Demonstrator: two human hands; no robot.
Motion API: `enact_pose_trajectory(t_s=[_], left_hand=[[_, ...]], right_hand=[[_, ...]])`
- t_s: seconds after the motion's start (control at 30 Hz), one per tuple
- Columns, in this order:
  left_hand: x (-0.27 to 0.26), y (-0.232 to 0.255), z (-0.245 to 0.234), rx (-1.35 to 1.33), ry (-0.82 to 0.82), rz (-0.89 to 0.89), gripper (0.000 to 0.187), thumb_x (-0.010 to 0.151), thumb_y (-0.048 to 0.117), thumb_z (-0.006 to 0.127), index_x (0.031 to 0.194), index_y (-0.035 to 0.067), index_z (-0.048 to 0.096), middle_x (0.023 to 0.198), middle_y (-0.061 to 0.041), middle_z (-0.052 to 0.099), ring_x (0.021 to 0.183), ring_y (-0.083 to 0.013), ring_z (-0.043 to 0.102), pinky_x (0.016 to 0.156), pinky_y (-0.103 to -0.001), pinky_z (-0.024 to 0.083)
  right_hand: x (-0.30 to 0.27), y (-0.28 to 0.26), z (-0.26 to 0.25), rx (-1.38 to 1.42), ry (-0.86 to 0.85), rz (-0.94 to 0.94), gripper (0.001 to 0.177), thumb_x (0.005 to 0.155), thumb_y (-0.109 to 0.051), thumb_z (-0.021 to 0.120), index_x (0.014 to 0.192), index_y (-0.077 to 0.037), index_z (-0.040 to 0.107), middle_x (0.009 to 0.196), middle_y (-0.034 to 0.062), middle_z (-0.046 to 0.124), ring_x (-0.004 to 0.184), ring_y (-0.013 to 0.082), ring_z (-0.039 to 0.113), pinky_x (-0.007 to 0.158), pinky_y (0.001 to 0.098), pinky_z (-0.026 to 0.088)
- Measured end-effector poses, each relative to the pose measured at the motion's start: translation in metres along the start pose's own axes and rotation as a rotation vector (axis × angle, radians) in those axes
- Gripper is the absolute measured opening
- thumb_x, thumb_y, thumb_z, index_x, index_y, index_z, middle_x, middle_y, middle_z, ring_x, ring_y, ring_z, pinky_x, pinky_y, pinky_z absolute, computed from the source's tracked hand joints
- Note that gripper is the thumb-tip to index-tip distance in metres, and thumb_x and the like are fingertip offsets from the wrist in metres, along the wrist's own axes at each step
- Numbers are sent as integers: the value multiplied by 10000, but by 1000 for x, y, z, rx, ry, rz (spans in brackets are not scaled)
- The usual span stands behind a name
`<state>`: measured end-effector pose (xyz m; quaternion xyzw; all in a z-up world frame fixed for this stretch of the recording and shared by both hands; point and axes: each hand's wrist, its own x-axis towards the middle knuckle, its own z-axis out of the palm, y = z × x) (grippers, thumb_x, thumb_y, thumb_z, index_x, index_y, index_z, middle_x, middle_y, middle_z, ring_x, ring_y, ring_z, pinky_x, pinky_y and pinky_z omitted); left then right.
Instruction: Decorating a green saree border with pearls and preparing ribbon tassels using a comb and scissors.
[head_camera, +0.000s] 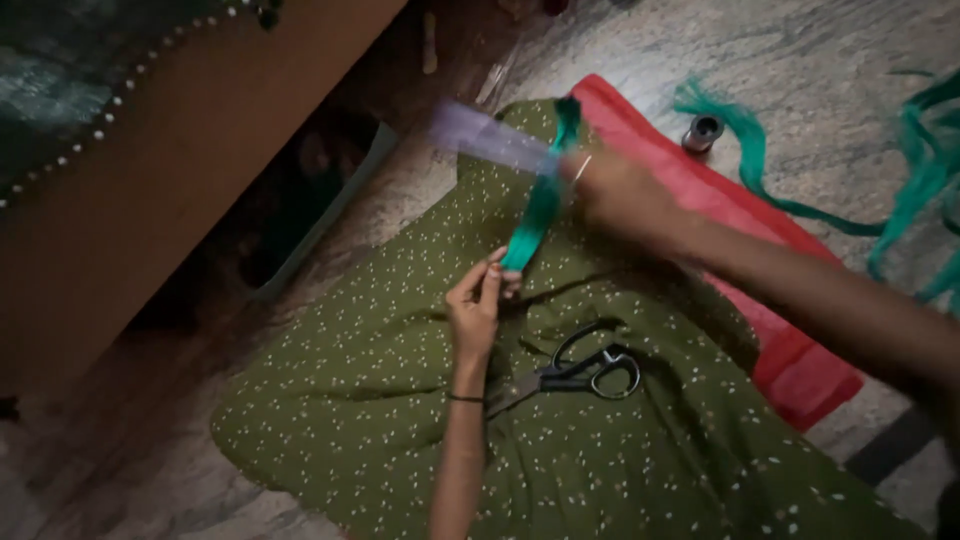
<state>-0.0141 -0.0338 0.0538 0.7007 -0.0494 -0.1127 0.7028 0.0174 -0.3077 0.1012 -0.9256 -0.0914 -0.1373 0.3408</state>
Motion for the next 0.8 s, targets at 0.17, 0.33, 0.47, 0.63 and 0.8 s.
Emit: enact_pose_trajectory(t_s=[0.17,0.33,0.47,0.63,0.8], left_hand=[[-4,5,-6,-6,-22,73,359,1077,195,536,1325,-36,656,1018,-73,765,917,-116,724,810,-264,596],[-8,-8,-17,28,26,28,355,1081,192,529,1312,-29,684,901,-67,767,799,-103,694,734,-259,573],[-16,-3,-23,12,29,67,351,1082,186,547,1333,-24,674,916,-60,761,813,-86,685,722,-253,558],[-18,6,-24,227,-11,-6,372,1040,158,595,1380,33,680,830,-52,727,667,-66,628,596,-248,532],[-16,4,-26,245,38,-60,377,1033,164,568,1395,83,638,808,-26,723,628,-53,633,557,-254,553]], right_hand=[[3,0,8,-385,-464,-375,237,946,-145,617,1173,-78,637,1029,192,651,956,356,665,699,464,560],[28,18,-13,-244,95,97,174,1091,-169,619,1242,-82,634,1016,168,623,955,395,633,838,512,503],[6,3,3,-205,1,-387,323,859,-93,573,1174,-46,630,964,187,621,946,414,649,795,477,525],[22,17,-1,-40,-84,108,152,1044,-203,614,1116,-71,633,964,154,631,942,361,638,772,485,515],[14,7,3,-293,45,-263,234,934,-138,627,1159,-84,668,909,195,627,879,390,638,680,492,501]])
